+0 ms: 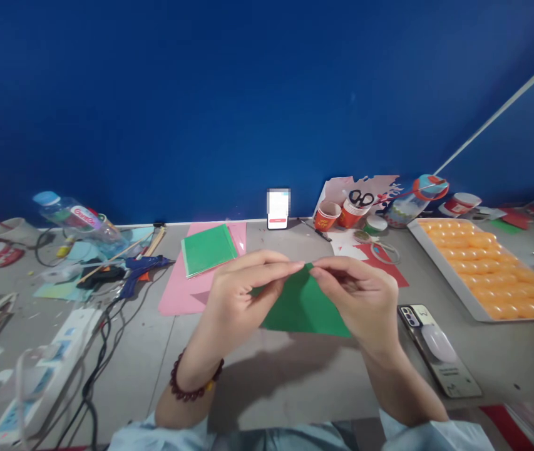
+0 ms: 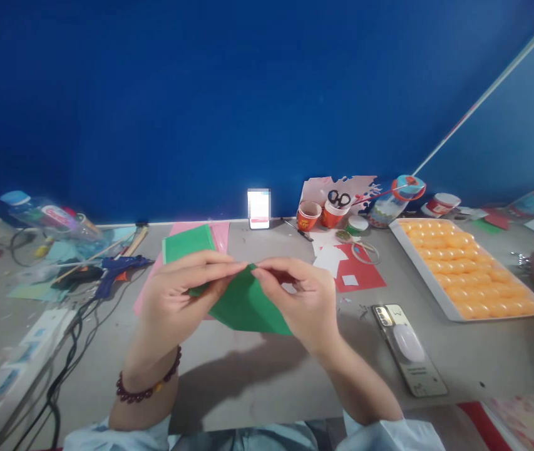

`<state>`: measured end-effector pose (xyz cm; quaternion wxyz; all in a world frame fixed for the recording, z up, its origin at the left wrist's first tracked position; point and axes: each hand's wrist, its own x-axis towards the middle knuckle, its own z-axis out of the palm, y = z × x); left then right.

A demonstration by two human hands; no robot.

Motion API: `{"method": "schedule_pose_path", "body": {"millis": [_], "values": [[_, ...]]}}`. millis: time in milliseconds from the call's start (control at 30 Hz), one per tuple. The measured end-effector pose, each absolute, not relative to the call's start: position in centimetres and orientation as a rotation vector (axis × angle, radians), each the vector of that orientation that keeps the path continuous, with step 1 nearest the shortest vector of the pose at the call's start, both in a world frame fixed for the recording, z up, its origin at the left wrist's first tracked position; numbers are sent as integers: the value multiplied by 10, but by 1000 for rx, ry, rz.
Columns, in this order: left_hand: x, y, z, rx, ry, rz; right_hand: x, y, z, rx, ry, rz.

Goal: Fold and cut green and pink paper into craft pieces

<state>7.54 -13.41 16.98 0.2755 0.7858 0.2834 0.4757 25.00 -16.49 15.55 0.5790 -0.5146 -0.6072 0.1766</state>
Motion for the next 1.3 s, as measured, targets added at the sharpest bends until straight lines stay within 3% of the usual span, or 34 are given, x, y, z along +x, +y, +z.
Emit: {"method": "schedule_pose_path", "body": {"millis": [167,433,633,933,1167,1300], "values": [[75,-134,170,2122,749,1278,251,-165,154,-1192,-1373,501],[71,-137,173,2104,662,1256,260,-158,158,-1044,-1242,1203],[70,-136,172,2125,622,1194,262,-156,157,-1011,-1212,1329],[74,-131,170,2114,679,1204,264,-151,155,-1041,-1338,1179],[70,-116,167,2011,995,1478,280,-152,162,-1288,-1904,944],[60,-103,164,1884,1147,1627,290,-146,162,-1362,-1932,918]]}}
